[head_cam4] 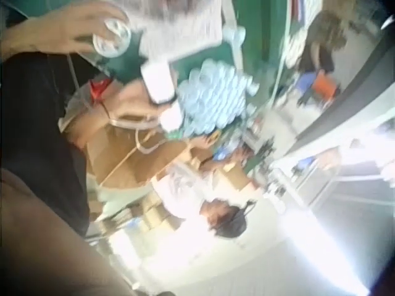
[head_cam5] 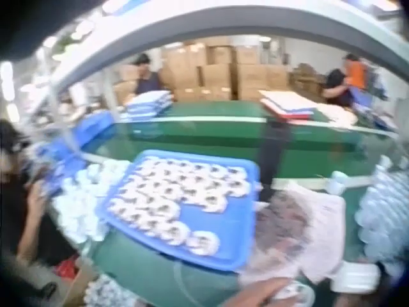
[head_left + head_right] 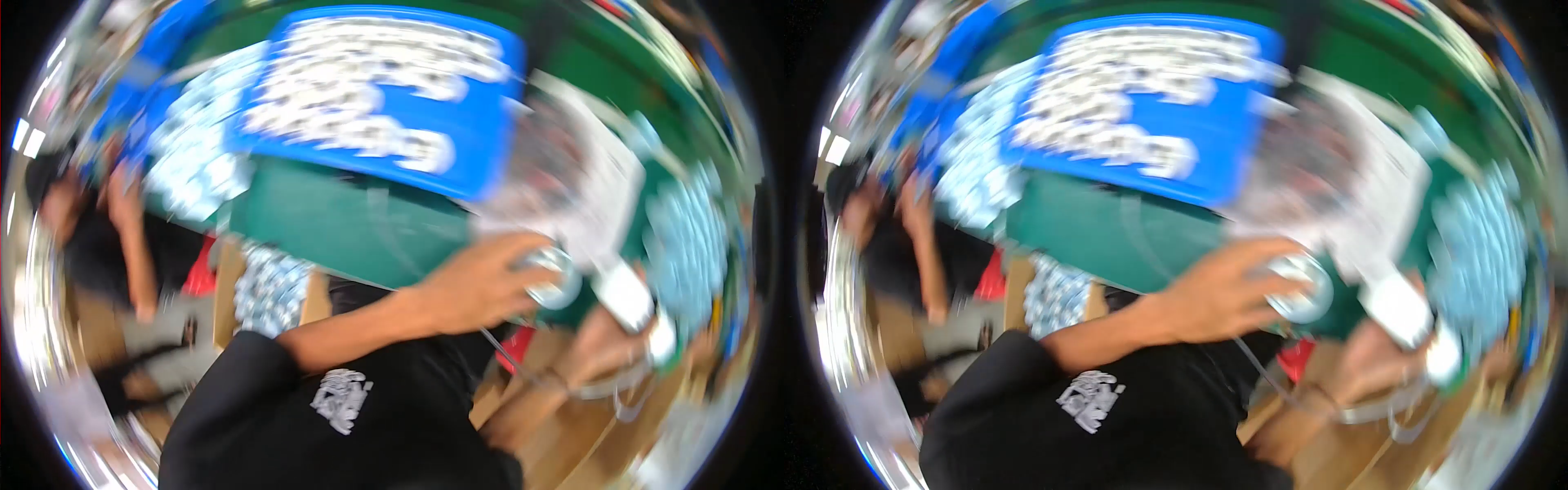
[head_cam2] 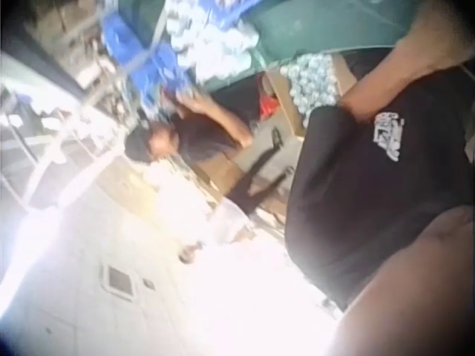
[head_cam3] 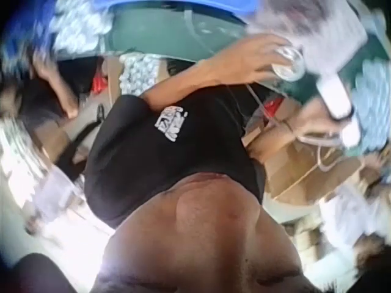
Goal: Assembling electronic components by inserting small parts into plastic housings on an assembly line.
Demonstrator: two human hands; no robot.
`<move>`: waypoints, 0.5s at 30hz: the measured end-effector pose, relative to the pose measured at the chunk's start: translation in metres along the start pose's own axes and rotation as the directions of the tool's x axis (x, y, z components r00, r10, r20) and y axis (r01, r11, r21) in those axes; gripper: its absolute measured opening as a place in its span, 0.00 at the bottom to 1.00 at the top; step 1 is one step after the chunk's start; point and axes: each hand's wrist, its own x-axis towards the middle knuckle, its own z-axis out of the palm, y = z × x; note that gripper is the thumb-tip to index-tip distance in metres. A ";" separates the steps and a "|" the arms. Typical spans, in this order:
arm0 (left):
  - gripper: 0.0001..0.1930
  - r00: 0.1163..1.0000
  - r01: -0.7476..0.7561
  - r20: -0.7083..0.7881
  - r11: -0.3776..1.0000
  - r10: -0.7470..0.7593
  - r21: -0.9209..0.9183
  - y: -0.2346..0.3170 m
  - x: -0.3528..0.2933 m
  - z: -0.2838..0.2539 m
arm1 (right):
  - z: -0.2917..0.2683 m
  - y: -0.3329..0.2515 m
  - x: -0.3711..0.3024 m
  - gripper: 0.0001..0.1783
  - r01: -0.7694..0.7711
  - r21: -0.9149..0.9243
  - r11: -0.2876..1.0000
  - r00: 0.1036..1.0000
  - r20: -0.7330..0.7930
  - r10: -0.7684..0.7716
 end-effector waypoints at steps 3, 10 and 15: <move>0.24 0.984 0.018 -0.171 0.974 -0.058 -0.227 0.019 -0.007 -0.052 | -0.001 -0.026 -0.005 0.38 0.107 -0.131 0.986 0.992 -0.059 -0.115; 0.33 0.640 0.558 -0.732 0.796 -0.233 0.235 -0.010 -0.091 -0.238 | 0.013 -0.001 -0.013 0.25 0.240 0.024 0.971 0.925 0.298 -0.236; 0.31 0.549 0.768 -0.817 0.491 -0.175 0.411 -0.108 -0.105 -0.424 | -0.059 0.008 0.071 0.27 0.579 -0.144 0.803 0.701 0.590 -0.400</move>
